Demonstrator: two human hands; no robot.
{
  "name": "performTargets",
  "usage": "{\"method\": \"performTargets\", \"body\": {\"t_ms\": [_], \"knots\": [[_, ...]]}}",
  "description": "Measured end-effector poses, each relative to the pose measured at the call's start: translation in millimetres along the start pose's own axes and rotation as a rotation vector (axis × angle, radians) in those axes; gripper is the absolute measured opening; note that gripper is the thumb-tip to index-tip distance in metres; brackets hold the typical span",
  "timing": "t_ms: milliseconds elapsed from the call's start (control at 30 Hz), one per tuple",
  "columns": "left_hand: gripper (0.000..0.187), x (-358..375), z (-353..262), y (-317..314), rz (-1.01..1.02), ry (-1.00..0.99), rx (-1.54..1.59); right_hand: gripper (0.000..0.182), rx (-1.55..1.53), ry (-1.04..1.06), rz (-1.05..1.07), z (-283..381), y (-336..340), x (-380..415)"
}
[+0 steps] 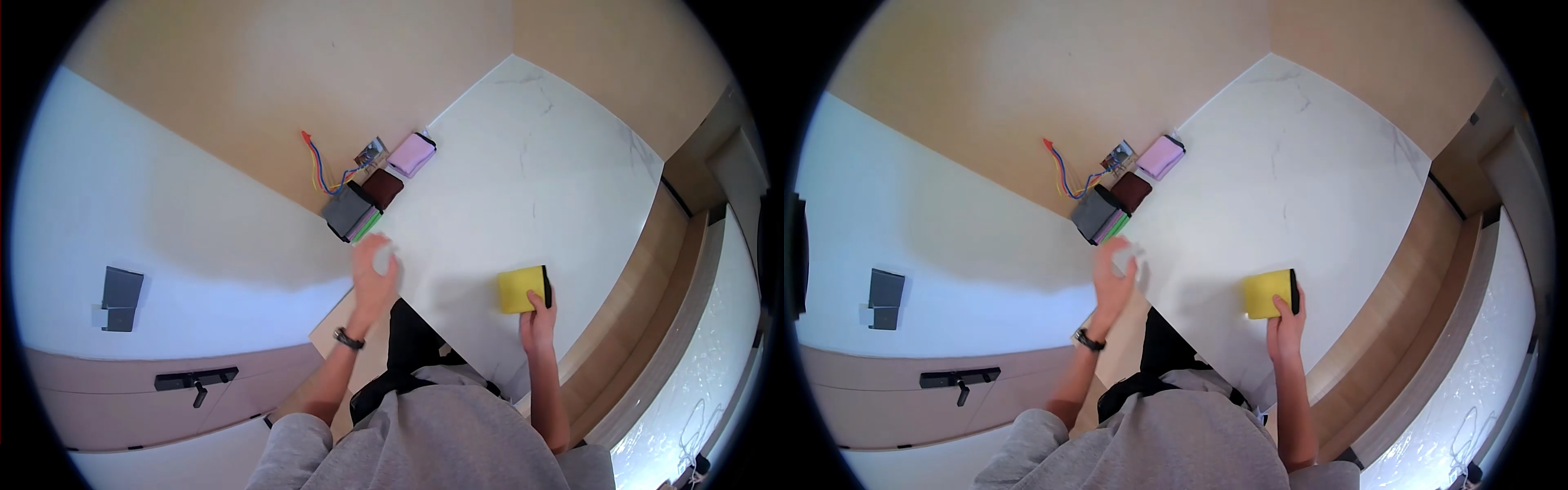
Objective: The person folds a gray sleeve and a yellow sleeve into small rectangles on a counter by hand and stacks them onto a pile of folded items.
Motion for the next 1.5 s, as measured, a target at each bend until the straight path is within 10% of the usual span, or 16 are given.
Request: {"method": "performTargets", "body": {"t_ms": [500,1033,1500], "knots": [[0.053,-81,66,39,0.109,-0.038,-0.423,0.065,0.836,0.636,-0.187,8,21,22],[0.066,-85,75,21,0.130,-0.159,-0.470,0.058,1.090,0.798,-0.142,16,20,26],[0.034,-39,25,9,-0.087,-0.309,-0.232,0.059,1.299,0.775,0.522,-29,-48,-17]]}}
Point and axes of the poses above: each hand's wrist, its own x-axis away from the middle knuckle, its own y-axis out of the back of the hand, z = x × y, the point moved 2 cm from there along -x, towards the middle knuckle, and after that the axes turned 6 degrees about y, right-handed, at the moved point
